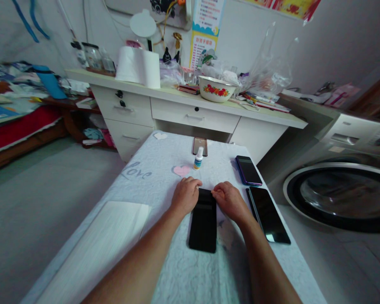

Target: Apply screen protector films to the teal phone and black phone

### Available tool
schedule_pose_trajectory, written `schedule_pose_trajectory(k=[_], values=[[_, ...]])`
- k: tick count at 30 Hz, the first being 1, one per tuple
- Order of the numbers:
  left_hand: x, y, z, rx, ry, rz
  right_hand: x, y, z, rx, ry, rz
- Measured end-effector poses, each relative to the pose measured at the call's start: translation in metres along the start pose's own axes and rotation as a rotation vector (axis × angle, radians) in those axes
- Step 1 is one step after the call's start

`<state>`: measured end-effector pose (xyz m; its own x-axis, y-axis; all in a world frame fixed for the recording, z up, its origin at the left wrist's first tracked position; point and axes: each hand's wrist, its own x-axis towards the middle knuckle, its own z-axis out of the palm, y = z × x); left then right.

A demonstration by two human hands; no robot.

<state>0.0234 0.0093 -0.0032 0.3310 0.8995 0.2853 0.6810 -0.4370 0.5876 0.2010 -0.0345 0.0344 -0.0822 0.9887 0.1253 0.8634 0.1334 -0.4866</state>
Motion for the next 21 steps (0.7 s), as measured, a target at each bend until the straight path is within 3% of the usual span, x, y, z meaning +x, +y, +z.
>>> schedule_pose_trajectory(k=[10, 21], values=[[-0.002, 0.001, -0.002, 0.004, 0.013, -0.086, -0.003, -0.003, -0.009, -0.061, -0.04, 0.061], [-0.003, 0.0, -0.003, 0.041, 0.039, -0.142, 0.0, -0.007, 0.013, 0.03, 0.09, 0.111]])
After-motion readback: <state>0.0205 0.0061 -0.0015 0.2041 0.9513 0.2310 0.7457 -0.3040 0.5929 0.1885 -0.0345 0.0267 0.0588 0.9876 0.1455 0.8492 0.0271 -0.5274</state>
